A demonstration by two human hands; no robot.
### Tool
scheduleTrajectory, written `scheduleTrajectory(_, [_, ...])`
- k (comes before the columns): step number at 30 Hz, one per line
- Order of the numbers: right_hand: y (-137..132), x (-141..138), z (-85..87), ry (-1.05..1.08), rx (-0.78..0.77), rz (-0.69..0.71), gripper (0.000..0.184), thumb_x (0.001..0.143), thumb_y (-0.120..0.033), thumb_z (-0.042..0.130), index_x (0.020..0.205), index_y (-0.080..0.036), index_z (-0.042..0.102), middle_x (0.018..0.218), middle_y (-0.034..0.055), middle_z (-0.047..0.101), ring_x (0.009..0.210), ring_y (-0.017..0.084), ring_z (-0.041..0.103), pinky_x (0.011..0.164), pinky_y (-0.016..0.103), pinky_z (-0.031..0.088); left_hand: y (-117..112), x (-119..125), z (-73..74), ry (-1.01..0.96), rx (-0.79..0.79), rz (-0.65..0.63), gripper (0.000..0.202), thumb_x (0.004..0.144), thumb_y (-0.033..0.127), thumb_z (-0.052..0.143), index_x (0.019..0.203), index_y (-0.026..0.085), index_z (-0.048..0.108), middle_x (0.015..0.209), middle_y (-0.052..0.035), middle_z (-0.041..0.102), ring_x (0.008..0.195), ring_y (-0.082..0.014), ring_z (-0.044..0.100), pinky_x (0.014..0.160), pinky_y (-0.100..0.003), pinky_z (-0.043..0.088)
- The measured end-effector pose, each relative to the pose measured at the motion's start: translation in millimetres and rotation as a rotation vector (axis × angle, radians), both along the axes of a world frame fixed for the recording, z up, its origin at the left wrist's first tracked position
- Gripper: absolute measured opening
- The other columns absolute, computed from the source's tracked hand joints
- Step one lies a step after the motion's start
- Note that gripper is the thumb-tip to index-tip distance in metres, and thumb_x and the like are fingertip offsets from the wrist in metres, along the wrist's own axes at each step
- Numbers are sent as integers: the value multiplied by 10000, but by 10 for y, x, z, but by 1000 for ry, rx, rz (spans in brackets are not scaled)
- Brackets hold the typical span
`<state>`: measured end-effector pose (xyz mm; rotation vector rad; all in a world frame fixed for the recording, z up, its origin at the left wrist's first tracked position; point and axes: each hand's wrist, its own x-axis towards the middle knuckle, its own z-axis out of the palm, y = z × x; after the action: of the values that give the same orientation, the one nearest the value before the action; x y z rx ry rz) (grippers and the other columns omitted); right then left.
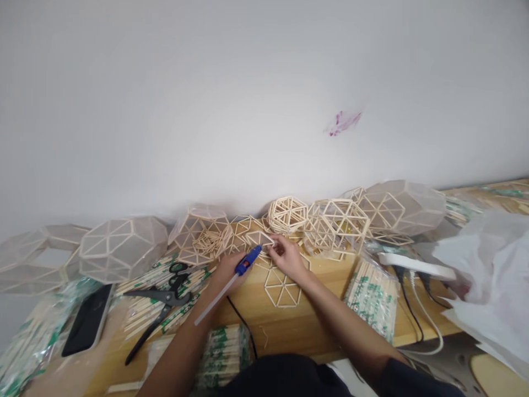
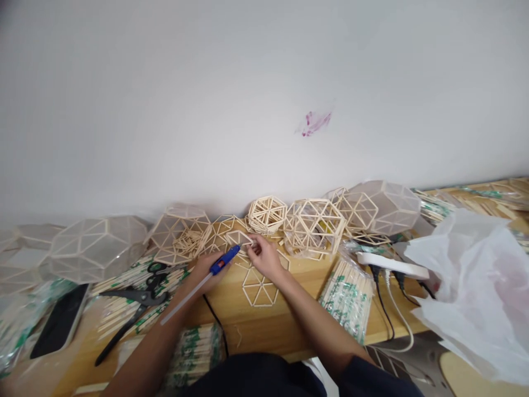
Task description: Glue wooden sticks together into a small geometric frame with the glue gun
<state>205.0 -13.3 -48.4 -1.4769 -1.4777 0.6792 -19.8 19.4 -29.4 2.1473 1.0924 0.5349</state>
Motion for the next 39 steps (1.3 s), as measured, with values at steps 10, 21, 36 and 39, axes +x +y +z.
scheduleTrajectory(10, [-13,7,89,-14,49,9,230,920,-296,621,1070,-180,750,760,37,754,623,176,672,632,270,548,8,4,-44,-20,20,56,162,881,297,601,745,210,619,701,-19,663,639,-161,596,630,-258,433])
scheduleTrajectory(21, [-18,12,29,70,22,42,290,946,-379,663,1131,-184,770,864,63,803,723,197,734,696,298,591,7,0,-23,-47,28,13,196,880,307,598,708,212,596,655,-15,614,609,-162,559,612,-282,418])
scheduleTrajectory(36, [-25,11,46,34,67,127,332,995,-373,631,1197,-161,787,835,60,801,658,178,687,654,277,542,13,14,-20,-136,102,-51,226,861,234,642,667,201,532,603,18,542,538,-124,485,560,-259,366])
scheduleTrajectory(39, [-36,16,57,-21,79,131,347,1021,-359,583,1226,-155,775,846,69,800,674,188,697,671,292,546,15,17,-19,-148,124,-66,215,861,218,639,672,200,537,600,18,545,531,-122,482,546,-255,366])
